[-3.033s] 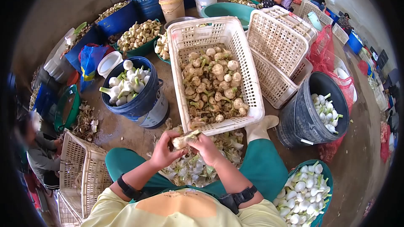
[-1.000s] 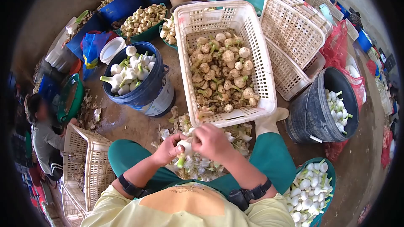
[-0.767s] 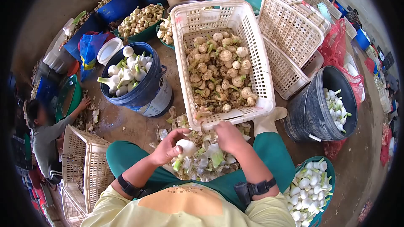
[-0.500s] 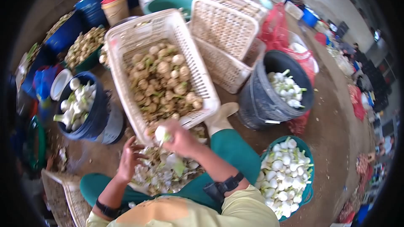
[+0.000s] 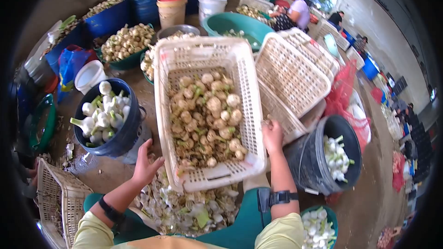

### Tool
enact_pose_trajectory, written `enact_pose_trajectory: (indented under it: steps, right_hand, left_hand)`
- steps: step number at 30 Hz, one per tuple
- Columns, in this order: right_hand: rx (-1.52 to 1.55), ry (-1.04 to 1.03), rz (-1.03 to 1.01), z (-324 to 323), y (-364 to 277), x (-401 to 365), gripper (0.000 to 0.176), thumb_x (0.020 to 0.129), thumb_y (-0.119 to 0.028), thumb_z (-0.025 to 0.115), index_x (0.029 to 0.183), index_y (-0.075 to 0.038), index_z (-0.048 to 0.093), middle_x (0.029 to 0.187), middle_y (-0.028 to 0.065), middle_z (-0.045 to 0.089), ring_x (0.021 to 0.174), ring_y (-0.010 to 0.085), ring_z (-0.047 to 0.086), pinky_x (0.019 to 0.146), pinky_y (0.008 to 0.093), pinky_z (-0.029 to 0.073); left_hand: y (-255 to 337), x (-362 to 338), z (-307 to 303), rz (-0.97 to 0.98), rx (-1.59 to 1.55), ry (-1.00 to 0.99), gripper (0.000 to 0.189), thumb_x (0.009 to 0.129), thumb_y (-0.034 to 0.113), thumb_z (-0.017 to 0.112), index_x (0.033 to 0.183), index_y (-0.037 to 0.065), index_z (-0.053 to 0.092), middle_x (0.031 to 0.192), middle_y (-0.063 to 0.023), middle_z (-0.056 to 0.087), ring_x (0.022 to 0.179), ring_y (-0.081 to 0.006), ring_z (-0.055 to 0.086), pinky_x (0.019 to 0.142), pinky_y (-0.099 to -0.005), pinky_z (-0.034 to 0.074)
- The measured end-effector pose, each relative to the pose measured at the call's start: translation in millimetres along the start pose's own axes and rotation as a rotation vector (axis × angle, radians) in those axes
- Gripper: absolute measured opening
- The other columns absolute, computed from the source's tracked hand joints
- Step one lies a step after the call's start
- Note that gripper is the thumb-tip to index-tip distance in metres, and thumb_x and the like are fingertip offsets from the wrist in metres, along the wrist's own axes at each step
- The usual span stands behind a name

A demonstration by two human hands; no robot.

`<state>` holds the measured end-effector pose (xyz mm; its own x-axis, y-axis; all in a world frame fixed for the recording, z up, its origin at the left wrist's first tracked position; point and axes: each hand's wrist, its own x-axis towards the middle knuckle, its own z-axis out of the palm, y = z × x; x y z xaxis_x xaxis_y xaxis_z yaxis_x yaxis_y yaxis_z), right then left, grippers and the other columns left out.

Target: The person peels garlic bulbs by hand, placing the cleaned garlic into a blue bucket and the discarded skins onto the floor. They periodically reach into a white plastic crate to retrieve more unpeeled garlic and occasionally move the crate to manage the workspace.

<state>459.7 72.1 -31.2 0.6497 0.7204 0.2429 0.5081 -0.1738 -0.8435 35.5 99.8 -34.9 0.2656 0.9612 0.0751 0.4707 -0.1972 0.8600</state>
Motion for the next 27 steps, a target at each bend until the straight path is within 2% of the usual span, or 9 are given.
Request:
enact_pose_trajectory:
  steps: [3,4,5,8,9,12,13,17,27]
  right_hand:
    - [-0.066,-0.022,-0.129,51.9,23.2,75.4,0.040,0.075,-0.022,0.064,0.107,0.002,0.057,0.088,0.0155,0.064,0.082,0.0229,0.061,0.076,0.0325,0.045]
    - [-0.045,-0.129,0.027,56.1,11.6,89.1,0.041,0.074,-0.022,0.064,0.107,0.001,0.057,0.089,0.0164,0.064,0.083,0.0252,0.062,0.077,0.0338,0.045]
    - [-0.025,-0.241,0.184,60.2,1.8,100.5,0.042,0.073,-0.023,0.065,0.107,0.000,0.058,0.089,0.0172,0.065,0.084,0.0275,0.062,0.078,0.0351,0.045]
    - [-0.087,-0.266,0.131,73.7,-5.1,117.1,0.040,0.072,-0.025,0.065,0.103,-0.001,0.059,0.089,0.0178,0.065,0.085,0.0288,0.063,0.077,0.0363,0.046]
    - [-0.061,-0.214,0.103,74.4,-8.8,111.8,0.039,0.070,-0.023,0.064,0.102,-0.001,0.059,0.089,0.0184,0.065,0.085,0.0300,0.062,0.077,0.0374,0.046]
    - [-0.140,-0.128,0.012,66.2,-12.9,92.3,0.039,0.069,-0.017,0.061,0.105,-0.001,0.059,0.090,0.0188,0.065,0.085,0.0305,0.062,0.076,0.0373,0.047]
    - [-0.058,-0.164,0.072,63.6,0.0,88.2,0.040,0.069,-0.012,0.059,0.108,-0.002,0.058,0.091,0.0184,0.064,0.087,0.0290,0.062,0.080,0.0356,0.045]
    - [0.329,-0.004,-0.127,-6.0,-3.1,-21.5,0.037,0.071,0.002,0.055,0.107,0.008,0.054,0.104,0.0136,0.061,0.098,0.0206,0.058,0.088,0.0330,0.042]
    - [0.203,0.092,0.007,-8.8,-11.8,-31.8,0.022,0.076,-0.012,0.059,0.092,0.004,0.056,0.082,0.0134,0.064,0.074,0.0197,0.060,0.070,0.0312,0.045]
  left_hand:
    - [-2.1,72.4,17.4,0.010,-0.014,0.070,0.076,0.076,0.027,0.066,0.131,-0.006,0.026,0.131,-0.0222,0.034,0.122,-0.0306,0.036,0.100,-0.0358,0.031]
    - [-0.3,98.9,20.8,-0.009,-0.120,0.039,0.077,0.076,0.029,0.065,0.131,-0.008,0.025,0.133,-0.0235,0.032,0.124,-0.0308,0.033,0.102,-0.0356,0.028]
    - [1.9,123.6,23.3,0.030,0.023,0.133,0.074,0.076,0.011,0.065,0.135,0.000,0.023,0.115,-0.0140,0.052,0.102,-0.0230,0.052,0.088,-0.0317,0.041]
    - [15.0,174.1,25.4,-0.192,-0.539,0.098,0.070,0.073,0.002,0.060,0.134,0.004,0.028,0.109,-0.0113,0.055,0.092,-0.0190,0.054,0.078,-0.0290,0.045]
    - [19.5,177.4,37.9,-0.112,-0.238,0.336,0.062,0.070,-0.004,0.054,0.129,0.005,0.036,0.097,-0.0078,0.056,0.077,-0.0150,0.053,0.065,-0.0271,0.045]
    - [14.7,162.7,34.4,-0.214,-0.335,0.282,0.055,0.069,-0.006,0.052,0.122,0.004,0.042,0.090,-0.0057,0.056,0.070,-0.0139,0.050,0.060,-0.0280,0.044]
    - [12.6,149.7,33.1,-0.117,-0.401,0.271,0.059,0.068,-0.008,0.048,0.126,0.003,0.039,0.106,-0.0107,0.057,0.093,-0.0183,0.055,0.078,-0.0275,0.044]
    - [24.6,56.3,37.9,0.038,-0.628,0.260,0.061,0.072,-0.010,0.048,0.130,0.001,0.034,0.112,-0.0068,0.052,0.099,-0.0142,0.051,0.082,-0.0251,0.043]
    - [28.1,50.2,37.8,-0.028,-0.545,0.258,0.057,0.075,-0.003,0.054,0.129,0.001,0.036,0.108,-0.0062,0.053,0.095,-0.0118,0.052,0.080,-0.0232,0.042]
